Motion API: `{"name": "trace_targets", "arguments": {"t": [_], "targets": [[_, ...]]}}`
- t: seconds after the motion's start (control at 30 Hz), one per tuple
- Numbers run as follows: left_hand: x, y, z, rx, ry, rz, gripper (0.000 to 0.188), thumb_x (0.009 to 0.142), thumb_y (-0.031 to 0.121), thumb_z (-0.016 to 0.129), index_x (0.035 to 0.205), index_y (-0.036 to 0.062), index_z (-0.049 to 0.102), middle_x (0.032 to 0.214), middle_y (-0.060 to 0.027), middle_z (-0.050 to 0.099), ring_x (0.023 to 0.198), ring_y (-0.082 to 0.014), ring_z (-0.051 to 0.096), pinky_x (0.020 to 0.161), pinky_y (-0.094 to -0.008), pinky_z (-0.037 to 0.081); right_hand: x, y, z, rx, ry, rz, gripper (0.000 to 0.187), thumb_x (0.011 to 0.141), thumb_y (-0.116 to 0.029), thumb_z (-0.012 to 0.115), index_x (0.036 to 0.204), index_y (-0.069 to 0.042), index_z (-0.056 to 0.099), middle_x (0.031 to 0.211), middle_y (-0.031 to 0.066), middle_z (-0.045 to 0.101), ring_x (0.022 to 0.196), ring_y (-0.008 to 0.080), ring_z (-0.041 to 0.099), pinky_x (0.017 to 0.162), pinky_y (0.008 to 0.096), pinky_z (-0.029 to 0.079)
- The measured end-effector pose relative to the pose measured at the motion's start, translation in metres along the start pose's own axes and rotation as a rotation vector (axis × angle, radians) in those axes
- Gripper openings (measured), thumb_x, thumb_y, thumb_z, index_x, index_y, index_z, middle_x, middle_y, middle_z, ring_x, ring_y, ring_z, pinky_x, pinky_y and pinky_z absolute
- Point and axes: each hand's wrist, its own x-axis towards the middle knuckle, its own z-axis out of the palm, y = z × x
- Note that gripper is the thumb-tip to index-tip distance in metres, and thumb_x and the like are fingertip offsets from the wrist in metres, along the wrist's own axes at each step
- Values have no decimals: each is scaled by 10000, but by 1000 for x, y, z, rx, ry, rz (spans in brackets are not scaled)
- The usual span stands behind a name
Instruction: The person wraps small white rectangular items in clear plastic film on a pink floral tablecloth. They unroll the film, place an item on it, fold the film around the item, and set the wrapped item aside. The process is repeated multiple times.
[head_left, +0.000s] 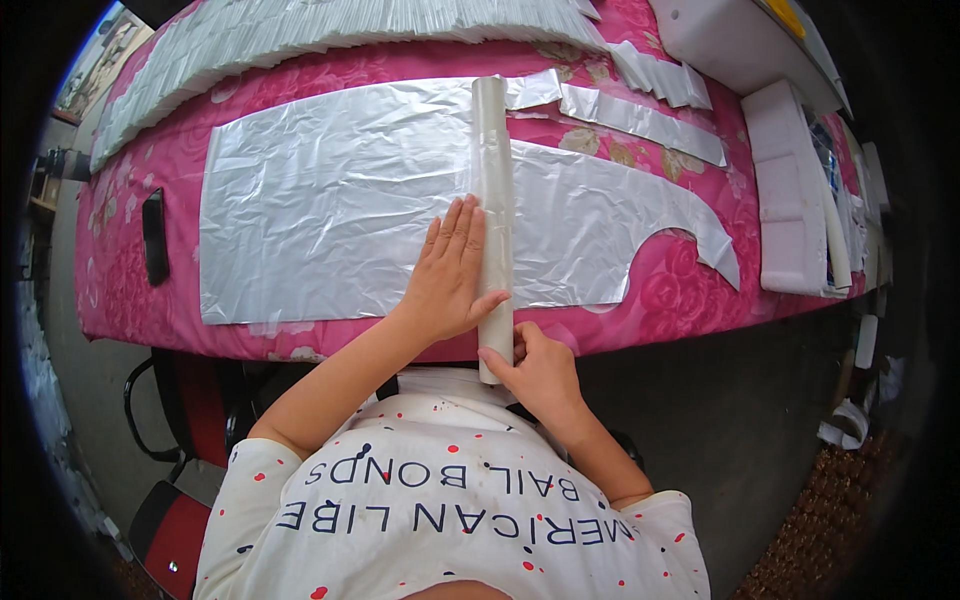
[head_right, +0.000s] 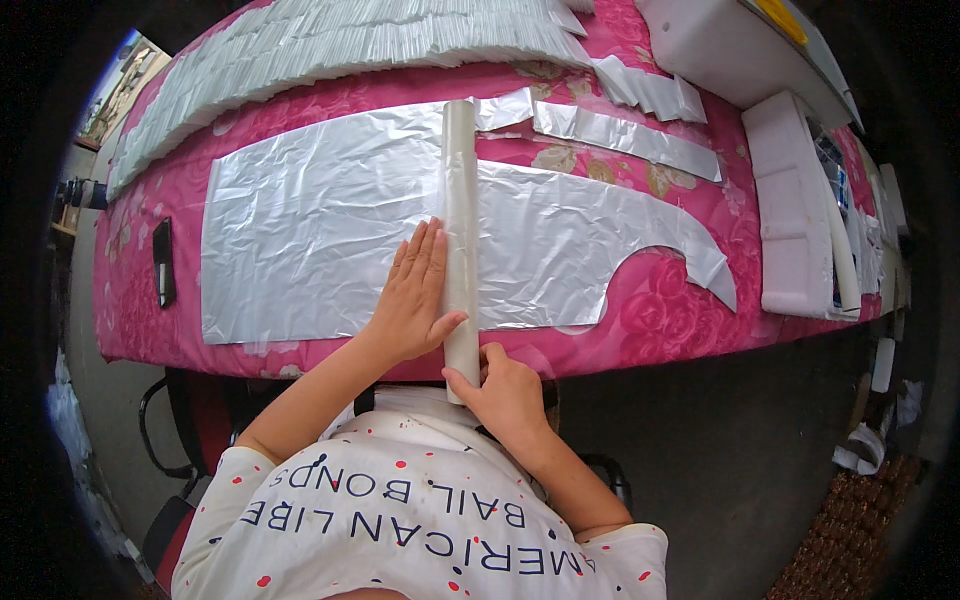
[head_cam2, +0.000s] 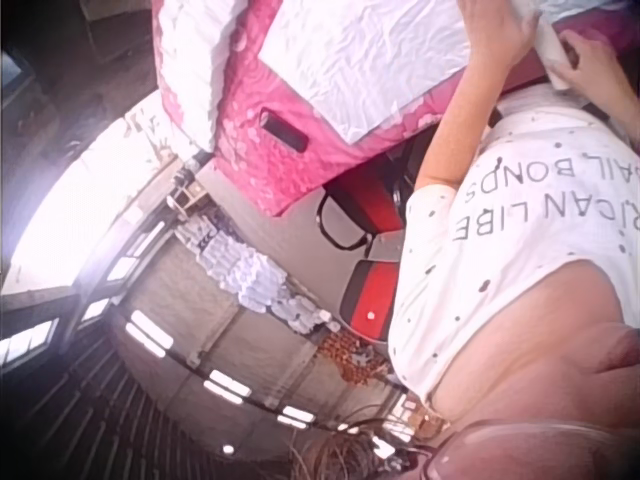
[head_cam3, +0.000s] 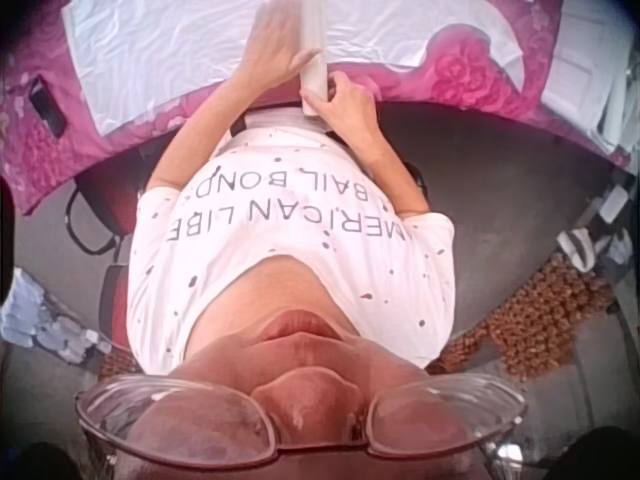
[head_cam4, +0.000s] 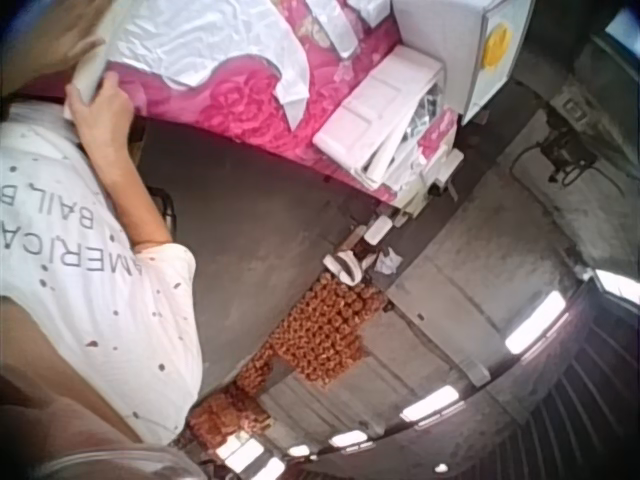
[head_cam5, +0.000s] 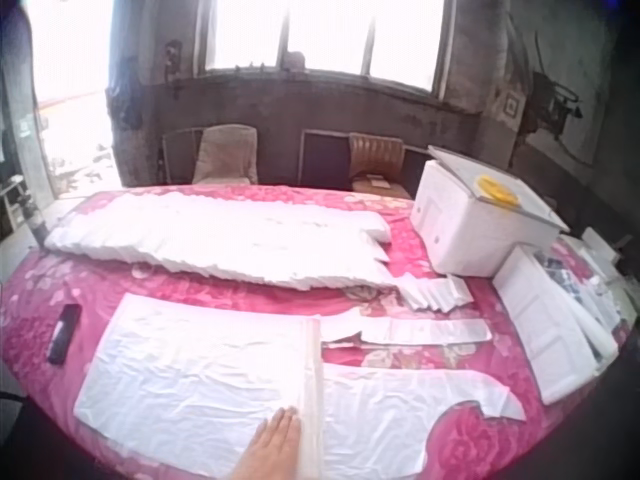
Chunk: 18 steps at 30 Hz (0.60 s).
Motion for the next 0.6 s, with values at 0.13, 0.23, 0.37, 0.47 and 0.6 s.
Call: {"name": "trace_targets", "arguments": {"t": [0.13,0.23,0.37,0.47,0.6], "targets": [[-5,-12,10,39,-40,-19,1051,771,719,359,1381,-100,111,1443,-269,138,1368,-374,81,1103,-453,66,-1,1,-1,3,-9,8,437,725,-351,704,922,17,577,728,139,652,644,237,645,609,322,501],[-5,-12,10,51,-38,-2,1147,705,793,335,1374,-112,112,1441,-277,134,1368,-376,74,1105,-453,50,-1,0,-3,-4,-24,11,441,722,-354,704,919,19,577,728,144,651,644,244,645,606,325,500],[-6,-13,12,79,-43,-11,1172,685,827,285,1378,-103,117,1446,-272,124,1367,-380,75,1102,-462,49,-1,0,-4,-9,-35,-2,457,727,-399,694,885,9,563,705,148,641,635,278,634,600,360,494],[-6,-13,12,96,-53,-15,1182,675,823,316,1372,-113,126,1445,-279,120,1368,-382,62,1102,-463,48,5,2,-11,-26,-64,-20,469,741,-431,674,899,-3,567,756,145,642,681,299,630,622,375,491],[-6,-13,11,73,-57,-20,1185,671,818,338,1366,-121,138,1439,-290,123,1367,-387,58,1100,-467,46,33,14,-30,-190,209,-499,529,770,-460,625,1070,-28,570,1060,156,605,978,300,585,788,375,469]]}}
